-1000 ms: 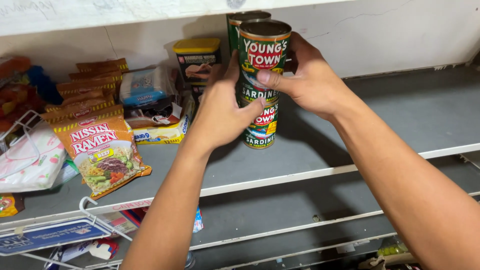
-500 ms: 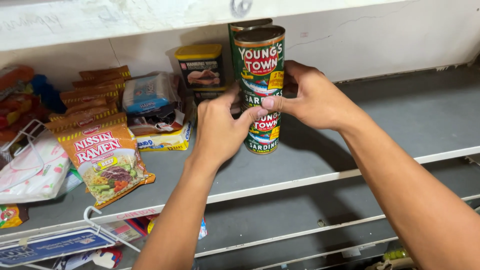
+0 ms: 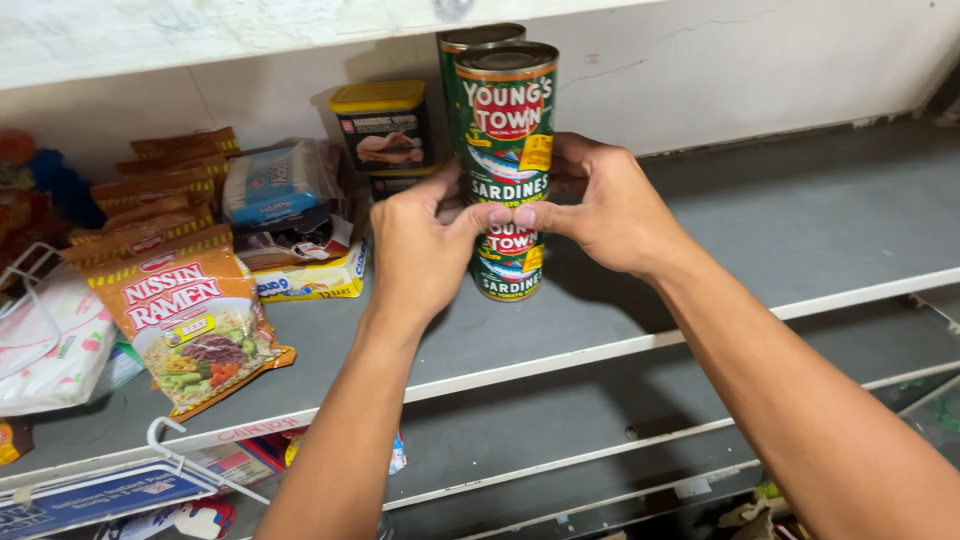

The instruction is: The recorder is taking canned goods from cardboard boxes and arranging them onto metal shelves in a store setting.

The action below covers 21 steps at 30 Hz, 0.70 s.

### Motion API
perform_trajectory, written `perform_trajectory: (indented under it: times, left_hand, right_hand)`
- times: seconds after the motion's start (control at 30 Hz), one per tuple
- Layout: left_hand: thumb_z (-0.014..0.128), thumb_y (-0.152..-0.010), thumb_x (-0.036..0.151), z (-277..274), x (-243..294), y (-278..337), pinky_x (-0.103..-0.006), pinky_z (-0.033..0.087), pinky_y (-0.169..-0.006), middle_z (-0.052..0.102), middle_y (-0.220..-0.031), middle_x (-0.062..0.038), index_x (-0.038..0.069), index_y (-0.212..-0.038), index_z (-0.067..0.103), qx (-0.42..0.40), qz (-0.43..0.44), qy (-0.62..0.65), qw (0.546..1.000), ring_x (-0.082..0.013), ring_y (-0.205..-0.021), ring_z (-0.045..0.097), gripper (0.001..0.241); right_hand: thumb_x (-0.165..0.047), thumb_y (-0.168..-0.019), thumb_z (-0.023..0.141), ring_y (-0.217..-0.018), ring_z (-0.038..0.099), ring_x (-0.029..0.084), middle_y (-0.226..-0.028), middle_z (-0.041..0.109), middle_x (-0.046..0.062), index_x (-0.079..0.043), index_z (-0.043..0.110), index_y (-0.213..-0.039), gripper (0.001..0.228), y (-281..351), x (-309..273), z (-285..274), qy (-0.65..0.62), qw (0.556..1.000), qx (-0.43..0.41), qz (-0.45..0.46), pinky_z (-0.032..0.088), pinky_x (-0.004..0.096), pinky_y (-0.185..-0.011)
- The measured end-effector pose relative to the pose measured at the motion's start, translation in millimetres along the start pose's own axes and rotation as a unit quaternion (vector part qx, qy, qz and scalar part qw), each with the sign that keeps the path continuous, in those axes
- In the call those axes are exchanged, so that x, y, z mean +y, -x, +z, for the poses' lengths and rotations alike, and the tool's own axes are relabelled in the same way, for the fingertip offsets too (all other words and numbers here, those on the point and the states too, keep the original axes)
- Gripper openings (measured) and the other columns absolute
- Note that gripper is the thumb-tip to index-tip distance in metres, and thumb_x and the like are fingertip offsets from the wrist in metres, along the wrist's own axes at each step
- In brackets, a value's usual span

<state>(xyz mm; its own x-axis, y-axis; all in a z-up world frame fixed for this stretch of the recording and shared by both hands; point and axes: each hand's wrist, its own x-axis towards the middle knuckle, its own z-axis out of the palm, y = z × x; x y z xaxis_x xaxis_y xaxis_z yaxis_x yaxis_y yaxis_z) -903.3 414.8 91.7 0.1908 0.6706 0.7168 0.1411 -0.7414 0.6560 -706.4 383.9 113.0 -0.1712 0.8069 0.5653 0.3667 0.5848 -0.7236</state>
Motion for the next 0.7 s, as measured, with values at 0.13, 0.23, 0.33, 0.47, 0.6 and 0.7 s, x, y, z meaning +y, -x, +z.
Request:
perform_trajectory:
  times: [0.13, 0.23, 0.33, 0.47, 0.6, 0.7]
  left_hand:
    - [0.082, -0.083, 0.008, -1.9, -0.9, -2.4, -0.0292, 0.063, -0.079, 0.080, -0.103, -0.014, -0.004, -0.126, 0.067, -0.002, 0.014, 0.012, 1.000, -0.0139, -0.094, 0.079, 0.047]
    - [0.082, -0.083, 0.008, 1.5, -4.6, -0.1, -0.0301, 0.062, -0.080, 0.082, -0.101, -0.015, -0.004, -0.123, 0.071, -0.003, -0.014, -0.005, 1.000, -0.0144, -0.091, 0.079, 0.043]
    - [0.080, -0.086, 0.007, 2.2, -6.9, 2.0, -0.0291, 0.064, -0.086, 0.080, -0.111, -0.015, -0.005, -0.127, 0.067, -0.016, 0.004, 0.106, 0.994, -0.0147, -0.098, 0.076, 0.045]
    - [0.081, -0.086, 0.025, 1.0, -11.8, 3.4, -0.0361, 0.054, -0.101, 0.070, -0.128, -0.020, -0.006, -0.139, 0.053, 0.003, -0.008, -0.018, 1.000, -0.0242, -0.119, 0.067, 0.068]
    - [0.045, -0.110, 0.058, 18.8, -47.5, 1.3, -0.0414, 0.014, -0.130, 0.017, -0.172, -0.025, -0.008, -0.161, 0.005, -0.048, 0.012, 0.092, 0.995, -0.0293, -0.161, 0.015, 0.093]
    - [0.024, -0.104, 0.066, 31.4, -50.8, 1.1, -0.0374, 0.009, -0.127, 0.009, -0.173, -0.017, 0.000, -0.163, -0.001, -0.098, -0.048, 0.176, 0.978, -0.0237, -0.159, 0.004, 0.093]
  right_hand:
    - [-0.012, -0.084, 0.083, -0.120, 0.067, 0.019, -0.127, 0.071, 0.011, 0.003, 0.059, -0.131, 0.054, 0.3, 0.9, 3.6, 0.012, 1.000, 0.006, -0.014, 0.052, 0.036, -0.107]
    - [-0.013, -0.086, 0.082, -0.120, 0.066, 0.019, -0.128, 0.071, 0.012, 0.004, 0.058, -0.133, 0.056, 3.5, 2.7, 3.0, 0.011, 1.000, 0.006, -0.017, 0.052, 0.036, -0.108]
    - [-0.012, -0.088, 0.081, -0.125, 0.064, 0.020, -0.132, 0.069, 0.013, 0.005, 0.056, -0.136, 0.057, 7.5, 6.2, 4.8, -0.006, 1.000, -0.005, -0.025, 0.050, 0.037, -0.112]
    - [-0.021, -0.092, 0.075, -0.135, 0.055, 0.024, -0.143, 0.059, 0.016, 0.002, 0.042, -0.147, 0.068, 8.1, 17.6, 9.5, -0.041, 0.998, 0.010, -0.039, 0.042, 0.040, -0.117]
    - [-0.037, -0.095, 0.061, -0.146, 0.042, 0.023, -0.155, 0.045, 0.010, -0.010, 0.023, -0.155, 0.076, 6.4, 38.4, 20.5, -0.227, 0.972, 0.054, 0.034, 0.032, 0.041, -0.119]
    - [-0.048, -0.103, 0.046, -0.146, 0.043, 0.023, -0.157, 0.047, 0.009, -0.008, 0.033, -0.155, 0.067, 1.1, 57.0, 38.2, -0.364, 0.931, 0.012, 0.024, 0.032, 0.042, -0.122]
